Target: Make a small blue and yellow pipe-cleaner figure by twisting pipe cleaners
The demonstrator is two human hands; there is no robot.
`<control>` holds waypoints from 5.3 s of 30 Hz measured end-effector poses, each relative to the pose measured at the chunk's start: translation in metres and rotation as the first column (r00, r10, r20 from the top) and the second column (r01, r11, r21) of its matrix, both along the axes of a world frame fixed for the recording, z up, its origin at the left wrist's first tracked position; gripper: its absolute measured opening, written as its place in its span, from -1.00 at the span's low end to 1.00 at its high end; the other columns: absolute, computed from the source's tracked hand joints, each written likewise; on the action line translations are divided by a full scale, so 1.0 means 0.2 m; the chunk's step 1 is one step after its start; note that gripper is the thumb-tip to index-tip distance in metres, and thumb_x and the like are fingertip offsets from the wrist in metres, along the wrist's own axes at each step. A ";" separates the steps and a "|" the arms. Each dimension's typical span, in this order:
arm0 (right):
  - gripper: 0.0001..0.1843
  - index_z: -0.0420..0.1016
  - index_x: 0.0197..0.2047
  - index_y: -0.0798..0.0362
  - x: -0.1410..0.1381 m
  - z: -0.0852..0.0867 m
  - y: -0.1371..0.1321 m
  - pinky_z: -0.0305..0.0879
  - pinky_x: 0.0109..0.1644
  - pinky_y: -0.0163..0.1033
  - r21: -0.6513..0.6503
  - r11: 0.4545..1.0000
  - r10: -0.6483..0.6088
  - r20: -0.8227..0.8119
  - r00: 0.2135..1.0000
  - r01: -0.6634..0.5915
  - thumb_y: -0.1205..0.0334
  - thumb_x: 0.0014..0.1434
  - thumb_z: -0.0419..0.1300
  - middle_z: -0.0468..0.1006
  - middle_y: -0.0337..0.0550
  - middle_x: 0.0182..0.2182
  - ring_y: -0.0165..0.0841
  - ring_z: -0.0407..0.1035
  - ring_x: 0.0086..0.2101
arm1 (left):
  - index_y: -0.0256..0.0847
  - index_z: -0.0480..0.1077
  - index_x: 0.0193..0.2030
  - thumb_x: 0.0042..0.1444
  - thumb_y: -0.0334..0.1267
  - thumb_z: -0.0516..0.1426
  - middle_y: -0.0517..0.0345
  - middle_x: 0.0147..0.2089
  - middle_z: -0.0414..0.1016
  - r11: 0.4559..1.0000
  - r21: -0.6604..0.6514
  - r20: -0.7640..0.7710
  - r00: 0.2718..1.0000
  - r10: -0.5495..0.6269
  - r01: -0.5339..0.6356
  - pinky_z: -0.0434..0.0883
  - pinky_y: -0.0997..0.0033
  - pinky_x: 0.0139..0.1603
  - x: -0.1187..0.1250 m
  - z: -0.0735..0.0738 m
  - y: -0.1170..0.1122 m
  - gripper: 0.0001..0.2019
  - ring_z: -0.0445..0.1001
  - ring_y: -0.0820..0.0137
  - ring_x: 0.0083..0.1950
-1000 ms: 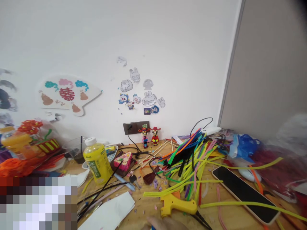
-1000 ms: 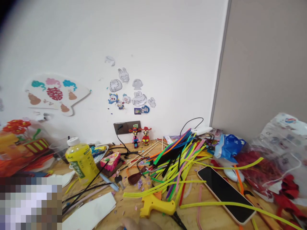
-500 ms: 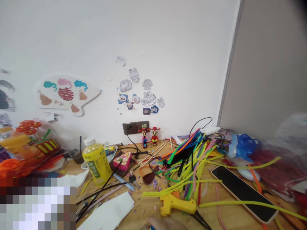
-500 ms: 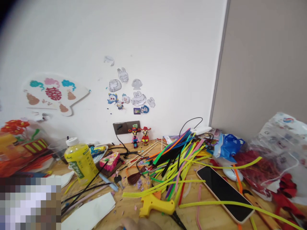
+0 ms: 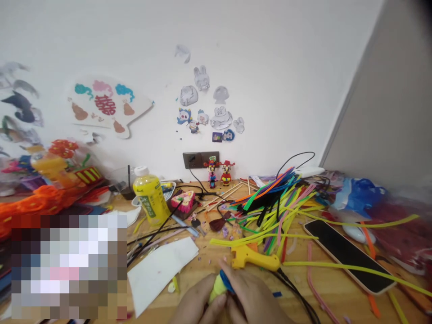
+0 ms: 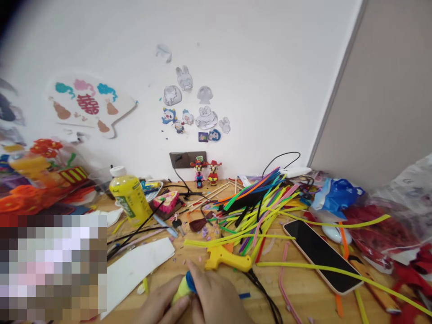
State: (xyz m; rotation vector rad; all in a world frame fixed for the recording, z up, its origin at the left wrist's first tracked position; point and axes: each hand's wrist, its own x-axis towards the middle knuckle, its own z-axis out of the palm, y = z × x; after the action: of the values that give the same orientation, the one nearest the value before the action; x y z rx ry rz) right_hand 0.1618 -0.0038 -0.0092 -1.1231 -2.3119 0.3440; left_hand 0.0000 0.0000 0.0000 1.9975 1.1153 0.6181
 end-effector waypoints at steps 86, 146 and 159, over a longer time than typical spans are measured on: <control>-0.83 0.43 -0.19 0.00 0.06 0.08 -0.02 0.37 -0.21 -0.27 0.060 0.996 0.089 -0.500 0.861 -0.068 0.28 0.11 0.11 0.53 -0.09 -0.28 -0.34 0.41 -0.25 | -0.29 0.33 -0.38 -0.02 -0.01 0.10 0.32 -0.59 0.18 0.740 -0.602 0.651 0.721 0.237 0.300 -0.06 0.58 -0.61 0.05 0.06 -0.04 -0.68 0.05 0.63 -0.63; -0.81 0.45 -0.25 0.03 0.03 -0.02 0.04 0.42 -0.45 -0.33 -0.186 0.978 -0.207 -0.836 0.507 0.092 0.18 0.05 0.16 0.42 -0.08 -0.29 -0.34 0.40 -0.39 | -0.37 0.25 0.03 0.01 -0.14 0.07 -0.08 -0.13 0.51 0.527 0.849 -0.297 0.799 0.523 -0.029 0.30 0.11 -0.07 0.07 0.07 -0.06 -0.54 0.43 0.18 -0.14; -0.73 0.43 -0.11 -0.03 0.05 0.03 0.00 0.37 -0.13 -0.26 0.066 0.997 -0.006 -0.534 0.845 0.049 0.35 0.10 0.10 0.50 -0.11 -0.23 -0.33 0.39 -0.21 | -0.22 0.14 0.08 0.09 -0.39 -0.01 -0.03 -0.04 0.46 0.797 0.570 -0.045 0.961 0.274 -0.200 0.43 0.32 -0.11 0.05 -0.01 -0.08 -0.63 0.43 0.32 -0.06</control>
State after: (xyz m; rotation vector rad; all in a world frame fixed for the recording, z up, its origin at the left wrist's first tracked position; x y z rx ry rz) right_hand 0.1722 -0.0036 -0.0031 -0.8803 -1.7949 0.4840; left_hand 0.0098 -0.0165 -0.0015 2.4356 1.3931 1.0673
